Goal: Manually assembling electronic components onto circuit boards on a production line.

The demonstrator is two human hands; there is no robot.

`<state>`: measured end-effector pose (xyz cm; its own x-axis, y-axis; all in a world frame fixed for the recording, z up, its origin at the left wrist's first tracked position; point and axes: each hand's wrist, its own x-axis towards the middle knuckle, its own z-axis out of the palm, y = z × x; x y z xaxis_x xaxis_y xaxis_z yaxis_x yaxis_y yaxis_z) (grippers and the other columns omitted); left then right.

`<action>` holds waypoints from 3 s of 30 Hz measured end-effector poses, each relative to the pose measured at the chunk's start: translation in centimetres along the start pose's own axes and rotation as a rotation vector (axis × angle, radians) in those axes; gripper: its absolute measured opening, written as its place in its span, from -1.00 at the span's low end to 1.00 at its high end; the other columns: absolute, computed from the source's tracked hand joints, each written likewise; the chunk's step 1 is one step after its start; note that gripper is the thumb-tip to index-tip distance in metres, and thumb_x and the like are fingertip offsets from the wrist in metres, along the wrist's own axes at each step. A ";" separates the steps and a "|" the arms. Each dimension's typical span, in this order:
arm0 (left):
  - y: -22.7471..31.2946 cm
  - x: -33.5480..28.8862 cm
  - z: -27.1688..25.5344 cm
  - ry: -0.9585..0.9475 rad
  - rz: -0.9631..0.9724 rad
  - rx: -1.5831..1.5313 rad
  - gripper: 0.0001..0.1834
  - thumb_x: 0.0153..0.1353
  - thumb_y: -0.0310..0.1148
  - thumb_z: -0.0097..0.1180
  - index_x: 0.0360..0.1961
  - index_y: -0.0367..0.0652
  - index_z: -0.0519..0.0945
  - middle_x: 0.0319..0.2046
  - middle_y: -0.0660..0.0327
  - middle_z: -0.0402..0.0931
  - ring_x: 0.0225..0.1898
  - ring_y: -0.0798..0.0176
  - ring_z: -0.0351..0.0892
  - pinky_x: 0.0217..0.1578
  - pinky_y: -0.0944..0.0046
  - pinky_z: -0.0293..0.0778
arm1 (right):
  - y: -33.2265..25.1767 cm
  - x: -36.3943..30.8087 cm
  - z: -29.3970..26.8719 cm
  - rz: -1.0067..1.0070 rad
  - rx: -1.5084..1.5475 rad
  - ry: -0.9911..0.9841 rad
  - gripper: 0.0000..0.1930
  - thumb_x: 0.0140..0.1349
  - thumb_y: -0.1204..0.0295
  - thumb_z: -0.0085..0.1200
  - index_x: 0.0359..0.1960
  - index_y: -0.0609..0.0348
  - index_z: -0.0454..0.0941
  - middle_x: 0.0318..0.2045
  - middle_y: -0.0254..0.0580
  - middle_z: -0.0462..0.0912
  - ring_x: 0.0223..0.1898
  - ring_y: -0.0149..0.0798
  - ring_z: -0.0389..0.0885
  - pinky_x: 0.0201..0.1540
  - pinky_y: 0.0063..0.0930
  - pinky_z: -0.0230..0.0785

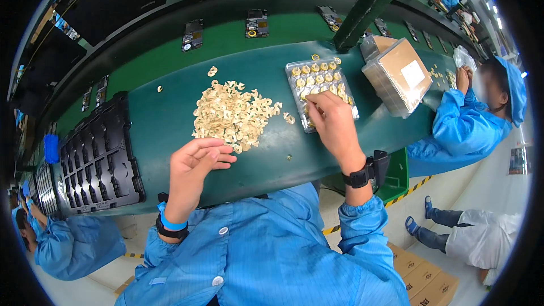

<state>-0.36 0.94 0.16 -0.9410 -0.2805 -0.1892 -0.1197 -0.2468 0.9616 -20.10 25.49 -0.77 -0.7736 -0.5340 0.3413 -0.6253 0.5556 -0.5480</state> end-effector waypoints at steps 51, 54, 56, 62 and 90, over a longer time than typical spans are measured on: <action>-1.7 1.2 1.2 0.159 0.227 -0.025 -0.79 0.43 -0.52 0.19 -0.01 -0.44 0.66 -0.16 0.07 0.72 -0.16 0.22 0.76 -0.16 0.31 0.68 | -10.5 -1.6 5.6 0.062 0.653 -0.097 -0.85 0.28 0.54 0.30 -0.16 0.31 0.72 -0.35 -0.14 0.69 -0.44 -0.34 0.63 -0.38 -0.51 0.44; -1.4 1.2 1.7 0.180 0.211 -0.059 -0.82 0.42 -0.51 0.21 -0.05 -0.43 0.66 -0.19 0.08 0.71 -0.18 0.23 0.75 -0.16 0.31 0.67 | -10.4 -1.6 5.9 -0.095 0.579 -0.034 -0.85 0.23 0.63 0.30 -0.17 0.30 0.72 -0.36 -0.16 0.69 -0.39 -0.29 0.68 -0.38 -0.48 0.49; -1.3 1.2 1.6 0.211 0.197 -0.072 -0.82 0.42 -0.49 0.21 -0.07 -0.42 0.65 -0.21 0.08 0.71 -0.20 0.24 0.75 -0.18 0.31 0.66 | -10.3 -1.6 5.5 -0.187 0.490 0.017 -0.84 0.20 0.64 0.31 -0.17 0.29 0.72 -0.34 -0.15 0.70 -0.37 -0.24 0.70 -0.35 -0.46 0.52; -0.1 0.5 0.8 0.045 0.011 -0.311 -0.83 0.43 -0.46 0.19 -0.12 -0.39 0.68 -0.28 0.13 0.71 -0.27 0.30 0.73 -0.32 0.35 0.62 | -9.9 -1.6 5.4 -0.471 0.320 0.117 -0.78 0.10 0.69 0.29 -0.19 0.27 0.71 -0.27 -0.12 0.73 -0.31 -0.14 0.74 -0.28 -0.37 0.61; -0.3 0.2 -2.1 0.112 0.113 -0.052 -0.55 0.45 -0.52 0.07 0.32 -0.42 0.40 -0.22 0.00 0.70 -0.33 0.27 0.70 -0.34 0.35 0.56 | -2.3 22.7 16.6 0.158 -0.137 0.015 -0.40 0.25 0.14 0.33 0.17 0.24 0.38 -0.17 0.12 0.72 -0.04 0.17 0.70 0.04 0.01 0.55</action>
<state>0.17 -0.94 -0.59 -0.9059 -0.4107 -0.1039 0.0046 -0.2548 0.9670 -34.48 1.50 -4.46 -0.8638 -0.4247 0.2710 -0.5036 0.7139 -0.4865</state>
